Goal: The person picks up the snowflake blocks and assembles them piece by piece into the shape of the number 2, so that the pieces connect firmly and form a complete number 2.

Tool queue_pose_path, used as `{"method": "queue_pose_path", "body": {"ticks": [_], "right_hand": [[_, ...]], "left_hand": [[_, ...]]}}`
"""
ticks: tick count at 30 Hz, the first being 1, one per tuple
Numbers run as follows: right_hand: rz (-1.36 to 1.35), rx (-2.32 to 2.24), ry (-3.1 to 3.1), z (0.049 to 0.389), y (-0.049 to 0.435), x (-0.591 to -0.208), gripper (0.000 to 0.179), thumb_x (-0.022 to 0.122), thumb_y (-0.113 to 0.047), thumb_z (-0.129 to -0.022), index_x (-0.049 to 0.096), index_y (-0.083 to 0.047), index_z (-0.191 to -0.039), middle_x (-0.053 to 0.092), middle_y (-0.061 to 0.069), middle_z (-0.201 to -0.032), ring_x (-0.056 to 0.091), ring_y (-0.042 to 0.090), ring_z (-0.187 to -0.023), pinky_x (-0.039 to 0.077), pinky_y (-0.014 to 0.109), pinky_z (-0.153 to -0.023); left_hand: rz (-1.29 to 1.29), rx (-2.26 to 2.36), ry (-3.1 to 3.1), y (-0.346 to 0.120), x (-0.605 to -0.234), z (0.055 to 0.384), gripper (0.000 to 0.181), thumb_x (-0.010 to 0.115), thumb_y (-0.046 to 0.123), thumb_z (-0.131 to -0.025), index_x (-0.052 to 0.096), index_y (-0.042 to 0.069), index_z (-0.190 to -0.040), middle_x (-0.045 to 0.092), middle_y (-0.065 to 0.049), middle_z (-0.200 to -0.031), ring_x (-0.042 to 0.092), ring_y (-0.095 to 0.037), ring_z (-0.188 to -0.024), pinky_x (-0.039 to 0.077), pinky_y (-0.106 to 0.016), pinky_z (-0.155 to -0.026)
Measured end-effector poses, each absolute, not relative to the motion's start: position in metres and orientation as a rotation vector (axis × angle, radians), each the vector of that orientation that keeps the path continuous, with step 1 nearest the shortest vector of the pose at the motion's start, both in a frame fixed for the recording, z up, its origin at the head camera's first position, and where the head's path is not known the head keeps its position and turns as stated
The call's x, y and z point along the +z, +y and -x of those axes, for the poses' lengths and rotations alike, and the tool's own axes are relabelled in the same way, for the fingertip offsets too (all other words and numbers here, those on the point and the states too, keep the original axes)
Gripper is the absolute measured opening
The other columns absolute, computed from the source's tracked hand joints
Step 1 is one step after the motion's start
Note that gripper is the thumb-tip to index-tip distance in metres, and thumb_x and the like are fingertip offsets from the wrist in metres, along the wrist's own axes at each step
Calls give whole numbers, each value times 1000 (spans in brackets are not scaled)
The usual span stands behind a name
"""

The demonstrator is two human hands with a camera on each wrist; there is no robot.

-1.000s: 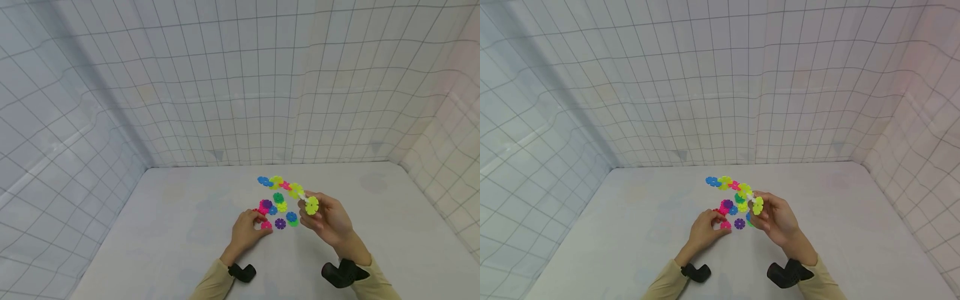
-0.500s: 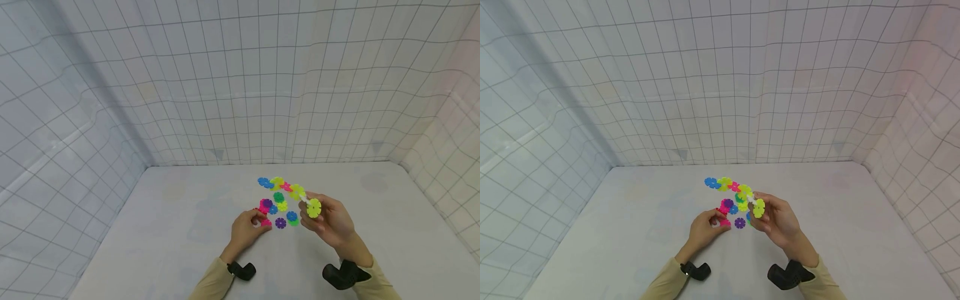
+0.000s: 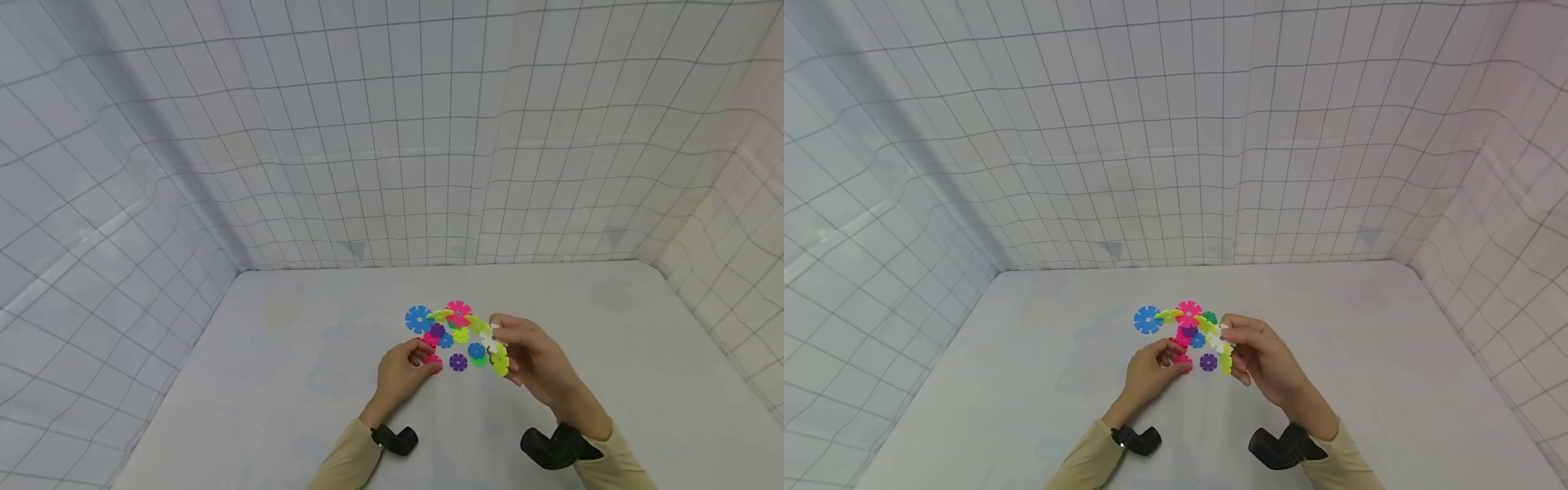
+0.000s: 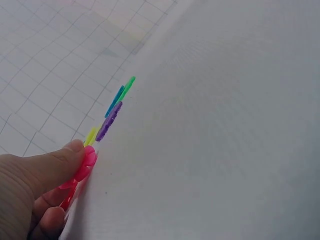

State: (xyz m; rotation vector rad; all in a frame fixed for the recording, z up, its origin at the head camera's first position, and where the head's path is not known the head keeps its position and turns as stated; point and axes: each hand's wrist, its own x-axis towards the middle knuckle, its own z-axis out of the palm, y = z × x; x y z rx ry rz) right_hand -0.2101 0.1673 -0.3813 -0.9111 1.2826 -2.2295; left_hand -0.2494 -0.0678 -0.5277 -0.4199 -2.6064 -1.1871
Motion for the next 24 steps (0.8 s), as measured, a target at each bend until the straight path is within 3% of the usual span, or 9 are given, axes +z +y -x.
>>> {"method": "queue_pose_path", "body": {"ticks": [6,11,19,24], "right_hand": [[901,-2211,1355,207,164,-378,34,25,-5,-100,54,-9,-85,38,4,-64,33,16,-49,42,13,-48],[866,-2226,1352,208,165,-381,35,23,-5,-102,54,-7,-86,37,3,-62,36,14,-48,41,14,-47],[863,-2248,1228,213,169,-383,42,16,-9,-105,57,-4,-104,50,1,-71,45,10,-50,42,14,-50],[841,-2273,1225,212,171,-382,40,17,-12,-105,55,-3,-117,50,2,-72,47,11,-50,43,15,-51]], "left_hand": [[519,-1332,-2502,-68,-531,252,16,80,26,-77,69,17,-84,60,11,-73,51,-5,-64,42,-22,-56],[603,-1547,-2379,-65,-529,252,13,78,20,-80,67,15,-84,65,9,-80,56,-7,-70,47,-22,-61],[716,-1906,-2216,-50,-456,221,10,70,1,-84,65,-2,-92,69,-13,-87,67,-27,-70,55,-32,-65],[699,-2107,-2216,-48,-424,206,13,69,4,-86,68,-2,-97,70,-11,-87,68,-21,-68,55,-34,-67]]}}
